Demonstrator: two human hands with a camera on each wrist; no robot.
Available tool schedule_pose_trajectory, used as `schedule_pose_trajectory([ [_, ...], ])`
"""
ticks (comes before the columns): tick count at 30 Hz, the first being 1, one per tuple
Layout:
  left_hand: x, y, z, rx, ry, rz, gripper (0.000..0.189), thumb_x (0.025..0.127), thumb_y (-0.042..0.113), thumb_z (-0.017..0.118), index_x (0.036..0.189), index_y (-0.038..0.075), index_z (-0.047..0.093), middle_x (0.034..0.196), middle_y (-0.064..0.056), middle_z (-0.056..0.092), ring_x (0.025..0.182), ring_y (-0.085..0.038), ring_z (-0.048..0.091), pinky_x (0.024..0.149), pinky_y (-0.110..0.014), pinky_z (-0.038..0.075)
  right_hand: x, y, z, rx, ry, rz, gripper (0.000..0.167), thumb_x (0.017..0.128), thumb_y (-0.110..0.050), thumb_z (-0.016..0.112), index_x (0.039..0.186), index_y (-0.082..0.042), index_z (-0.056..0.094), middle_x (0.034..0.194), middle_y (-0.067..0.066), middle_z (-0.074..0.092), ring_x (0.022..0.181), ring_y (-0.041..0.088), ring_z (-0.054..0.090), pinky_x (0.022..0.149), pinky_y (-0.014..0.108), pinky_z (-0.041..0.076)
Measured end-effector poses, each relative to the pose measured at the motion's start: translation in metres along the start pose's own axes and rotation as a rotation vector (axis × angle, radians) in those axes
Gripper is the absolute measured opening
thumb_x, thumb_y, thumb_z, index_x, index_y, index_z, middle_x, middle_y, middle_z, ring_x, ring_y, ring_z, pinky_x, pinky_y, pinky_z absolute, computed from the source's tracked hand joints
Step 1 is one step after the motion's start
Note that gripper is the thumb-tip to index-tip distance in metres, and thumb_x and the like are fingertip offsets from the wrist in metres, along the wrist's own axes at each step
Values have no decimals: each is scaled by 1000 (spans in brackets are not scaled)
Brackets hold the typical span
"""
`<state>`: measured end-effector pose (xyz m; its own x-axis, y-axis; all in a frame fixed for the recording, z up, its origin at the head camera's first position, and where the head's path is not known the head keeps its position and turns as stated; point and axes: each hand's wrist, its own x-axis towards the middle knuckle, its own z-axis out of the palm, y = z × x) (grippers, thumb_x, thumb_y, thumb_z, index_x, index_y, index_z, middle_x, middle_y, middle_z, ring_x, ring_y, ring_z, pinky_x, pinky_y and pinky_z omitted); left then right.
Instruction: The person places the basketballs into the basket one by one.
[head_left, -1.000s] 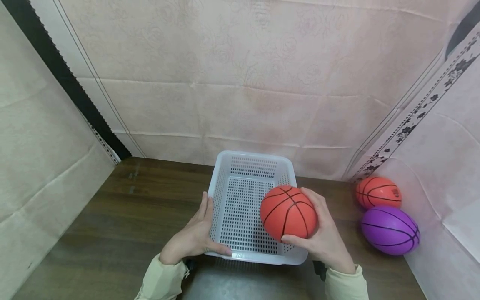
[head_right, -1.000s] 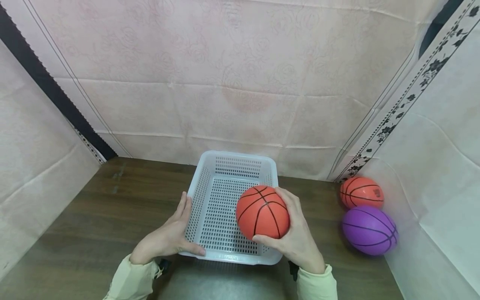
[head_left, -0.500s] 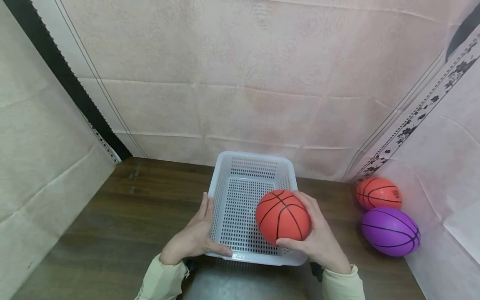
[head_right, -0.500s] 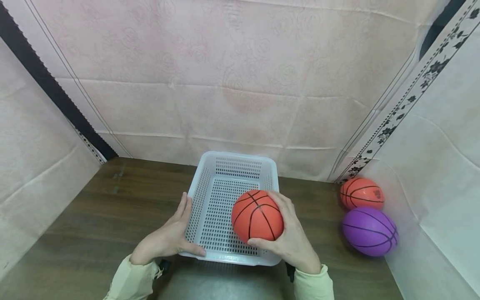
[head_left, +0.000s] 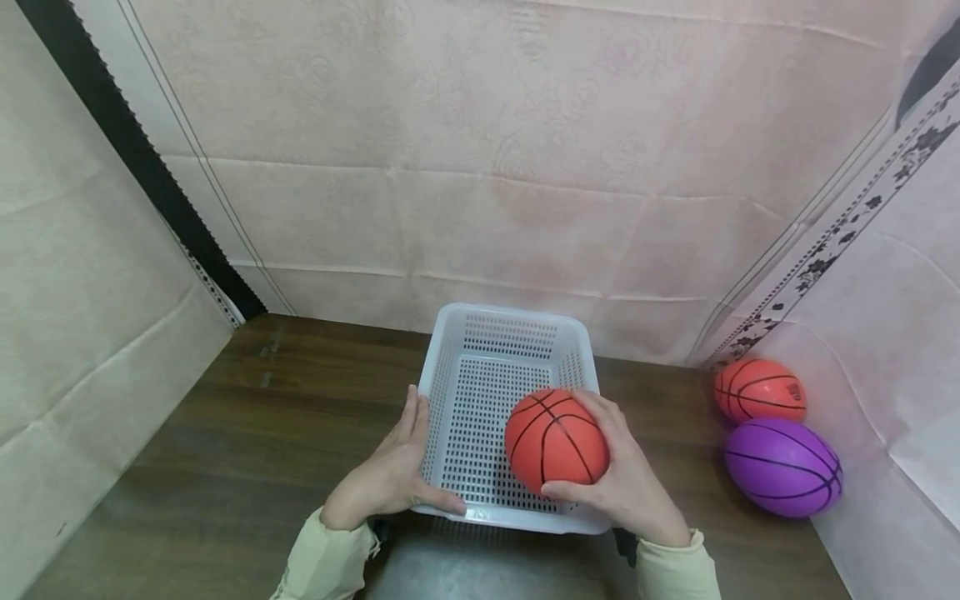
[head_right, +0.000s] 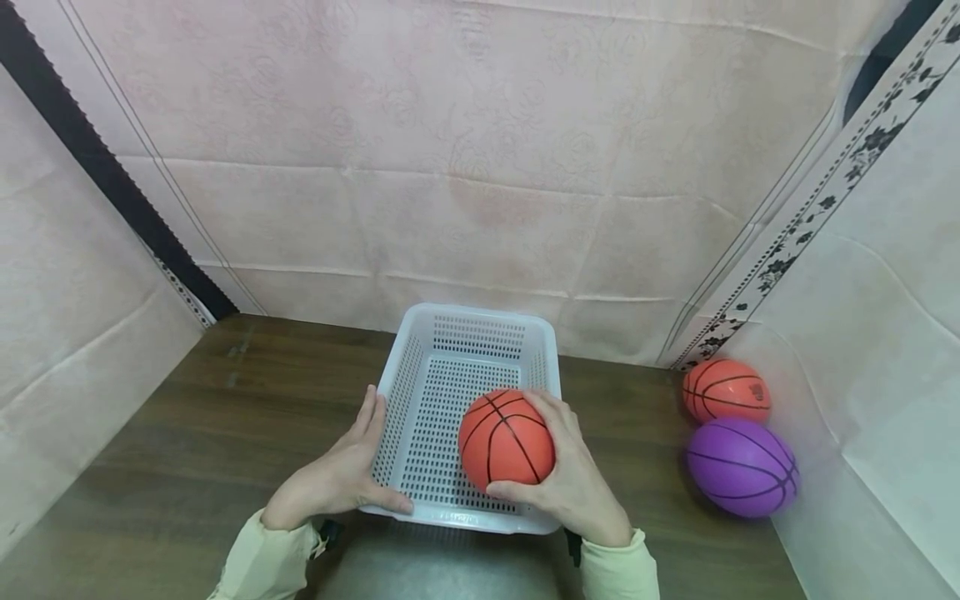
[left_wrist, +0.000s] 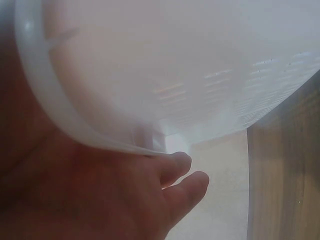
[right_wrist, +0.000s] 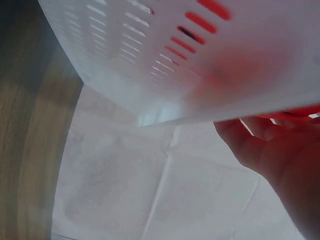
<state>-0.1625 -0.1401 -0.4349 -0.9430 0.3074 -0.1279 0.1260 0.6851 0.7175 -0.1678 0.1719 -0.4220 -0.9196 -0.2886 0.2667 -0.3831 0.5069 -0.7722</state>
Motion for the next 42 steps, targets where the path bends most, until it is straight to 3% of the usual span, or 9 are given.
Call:
schedule_pose_trajectory([
  [11,0,-1,1,-6,-5,18,151,53,58,89,153,3,-11,156,-9,-30,146,-36,-7,110,-63,14,2,5,12,-59,-32,-9,107,56,-55,90,147,-36,37,143,-9,35,118,22,50,81,40,52],
  [25,2,0,1,22,5,35,152,53,62,87,153,3,-10,156,-10,-29,146,-37,-5,110,-62,16,2,5,21,-157,-83,-8,107,56,-58,89,147,-35,37,150,-7,29,132,23,34,85,47,50],
  [32,2,-1,2,9,3,35,152,52,61,88,153,3,-10,156,-9,-29,146,-37,-5,111,-62,15,2,3,24,-175,-116,37,101,61,-58,87,146,-35,38,148,-8,31,129,23,36,85,48,52],
  [38,1,-2,2,3,8,35,151,52,61,88,153,2,-8,157,-10,-28,146,-37,-4,110,-62,16,3,0,19,-148,-82,36,87,68,-58,82,143,-36,42,142,-10,38,126,18,38,86,49,52],
  [42,2,-2,1,-5,12,34,152,52,60,89,154,3,-8,157,-9,-27,146,-37,-3,110,-62,17,2,1,9,-141,-34,4,83,72,-56,79,143,-39,40,143,-7,39,128,19,36,91,58,46],
])
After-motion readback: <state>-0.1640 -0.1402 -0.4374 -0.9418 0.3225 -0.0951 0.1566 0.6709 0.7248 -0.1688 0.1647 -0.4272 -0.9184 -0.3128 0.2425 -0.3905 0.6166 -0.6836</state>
